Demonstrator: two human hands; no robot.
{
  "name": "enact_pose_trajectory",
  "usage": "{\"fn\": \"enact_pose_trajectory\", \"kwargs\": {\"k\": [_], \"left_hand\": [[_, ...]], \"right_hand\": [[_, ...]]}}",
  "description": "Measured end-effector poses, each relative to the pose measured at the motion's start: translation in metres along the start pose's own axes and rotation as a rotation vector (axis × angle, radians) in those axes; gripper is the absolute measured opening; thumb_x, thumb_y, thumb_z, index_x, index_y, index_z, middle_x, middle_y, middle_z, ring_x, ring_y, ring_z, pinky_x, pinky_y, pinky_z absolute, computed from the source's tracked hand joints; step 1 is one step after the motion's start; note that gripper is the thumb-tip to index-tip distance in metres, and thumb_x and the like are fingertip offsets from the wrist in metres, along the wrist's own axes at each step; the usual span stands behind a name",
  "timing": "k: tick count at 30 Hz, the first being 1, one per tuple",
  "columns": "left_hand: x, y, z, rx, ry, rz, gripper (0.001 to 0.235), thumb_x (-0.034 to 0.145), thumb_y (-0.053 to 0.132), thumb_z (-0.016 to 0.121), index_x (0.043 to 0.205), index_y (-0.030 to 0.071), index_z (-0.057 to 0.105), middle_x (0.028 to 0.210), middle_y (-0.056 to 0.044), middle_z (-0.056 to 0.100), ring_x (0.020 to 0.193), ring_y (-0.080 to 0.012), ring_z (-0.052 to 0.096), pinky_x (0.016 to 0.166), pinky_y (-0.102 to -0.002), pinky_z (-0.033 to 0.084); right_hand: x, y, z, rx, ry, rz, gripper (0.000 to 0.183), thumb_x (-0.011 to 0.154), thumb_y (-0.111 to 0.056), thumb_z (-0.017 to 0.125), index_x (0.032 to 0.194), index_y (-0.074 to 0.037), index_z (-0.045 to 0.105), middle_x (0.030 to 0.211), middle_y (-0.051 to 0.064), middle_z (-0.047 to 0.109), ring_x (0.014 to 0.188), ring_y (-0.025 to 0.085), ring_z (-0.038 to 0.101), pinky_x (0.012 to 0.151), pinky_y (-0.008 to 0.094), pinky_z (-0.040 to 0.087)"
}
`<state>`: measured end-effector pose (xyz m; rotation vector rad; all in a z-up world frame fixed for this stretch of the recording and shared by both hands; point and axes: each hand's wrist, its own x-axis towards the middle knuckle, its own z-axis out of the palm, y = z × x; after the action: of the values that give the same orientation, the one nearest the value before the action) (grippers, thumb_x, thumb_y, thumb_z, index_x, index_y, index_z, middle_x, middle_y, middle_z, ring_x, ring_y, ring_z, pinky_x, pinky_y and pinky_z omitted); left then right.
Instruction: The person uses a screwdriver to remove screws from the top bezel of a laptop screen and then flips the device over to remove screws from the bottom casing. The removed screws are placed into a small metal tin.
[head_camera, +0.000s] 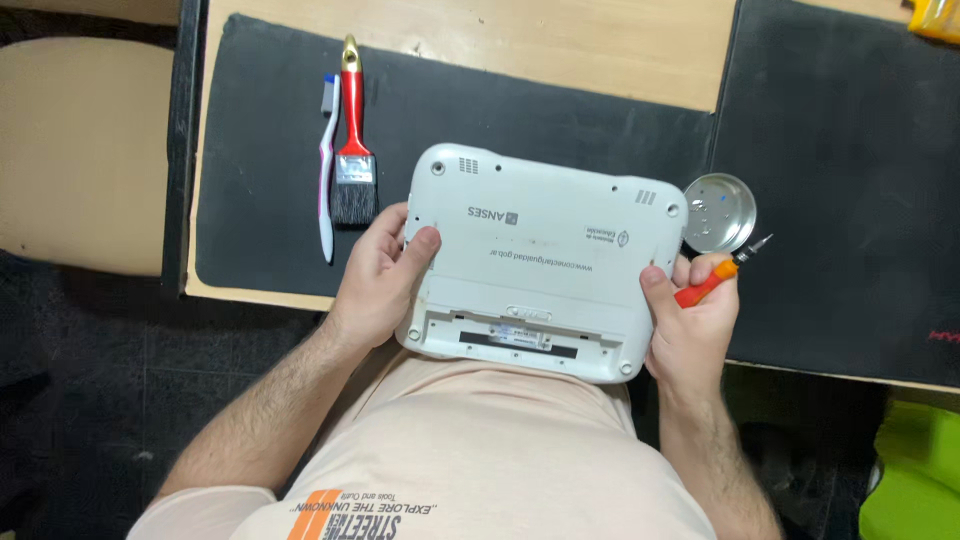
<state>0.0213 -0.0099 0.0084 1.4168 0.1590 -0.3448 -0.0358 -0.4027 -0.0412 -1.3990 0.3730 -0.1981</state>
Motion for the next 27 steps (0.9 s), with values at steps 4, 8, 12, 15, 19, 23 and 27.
{"fn": "enact_pose_trajectory", "kwargs": {"k": [4,8,12,15,19,23,27], "left_hand": [[-0.003,-0.026,-0.006,-0.106,0.048,0.038,0.05,0.124,0.021,0.071,0.168,0.002,0.057,0.139,-0.016,0.084,0.116,-0.0233,0.087,0.097,-0.046,0.079],[-0.002,-0.033,-0.012,-0.103,0.083,0.125,0.054,0.125,0.016,0.07,0.173,0.001,0.049,0.157,-0.019,0.072,0.132,-0.032,0.081,0.108,-0.052,0.076],[-0.017,-0.003,0.003,-0.05,0.088,0.135,0.058,0.126,0.009,0.063,0.18,-0.004,0.047,0.166,-0.023,0.06,0.147,-0.0432,0.075,0.118,-0.058,0.072],[-0.019,-0.035,-0.01,0.042,0.032,0.226,0.072,0.125,0.0,0.059,0.188,-0.01,0.028,0.189,-0.038,0.039,0.172,-0.0504,0.045,0.14,-0.064,0.048],[-0.033,-0.011,0.003,0.199,0.01,0.319,0.076,0.123,-0.009,0.055,0.191,-0.009,0.021,0.2,-0.037,0.022,0.183,-0.0493,0.022,0.15,-0.066,0.026],[-0.028,-0.009,0.009,0.354,0.029,0.446,0.076,0.12,-0.011,0.063,0.19,-0.007,0.033,0.203,-0.032,0.02,0.188,-0.0487,0.018,0.154,-0.062,0.021],[-0.008,-0.014,0.014,0.461,0.087,0.608,0.069,0.116,-0.014,0.072,0.181,-0.007,0.052,0.198,-0.032,0.036,0.185,-0.0521,0.03,0.153,-0.066,0.028]], "right_hand": [[-0.021,-0.044,0.042,-0.18,-0.021,-0.08,0.059,0.114,-0.012,0.094,0.122,-0.018,0.036,0.132,0.014,0.083,0.114,0.013,0.081,0.1,0.029,0.07],[-0.034,-0.043,0.04,-0.351,-0.047,-0.144,0.057,0.112,-0.008,0.095,0.119,-0.014,0.039,0.143,0.026,0.082,0.128,0.019,0.078,0.105,0.032,0.067],[-0.045,-0.057,0.043,-0.51,-0.11,-0.227,0.059,0.104,-0.009,0.099,0.114,-0.008,0.041,0.162,0.036,0.077,0.151,0.025,0.07,0.116,0.036,0.06],[-0.044,-0.052,0.033,-0.432,-0.146,-0.229,0.06,0.101,0.001,0.097,0.114,-0.005,0.038,0.167,0.043,0.07,0.15,0.036,0.073,0.117,0.042,0.064],[-0.049,-0.055,0.031,-0.404,-0.157,-0.228,0.063,0.097,0.006,0.096,0.112,-0.006,0.037,0.17,0.045,0.067,0.155,0.042,0.07,0.121,0.047,0.064],[-0.052,-0.053,0.029,-0.318,-0.171,-0.196,0.065,0.093,0.01,0.094,0.114,-0.007,0.035,0.175,0.044,0.061,0.161,0.047,0.065,0.124,0.051,0.063],[-0.044,-0.047,0.039,-0.249,-0.192,-0.237,0.071,0.089,0.008,0.099,0.116,-0.008,0.035,0.179,0.044,0.055,0.167,0.056,0.056,0.129,0.057,0.061]]}}
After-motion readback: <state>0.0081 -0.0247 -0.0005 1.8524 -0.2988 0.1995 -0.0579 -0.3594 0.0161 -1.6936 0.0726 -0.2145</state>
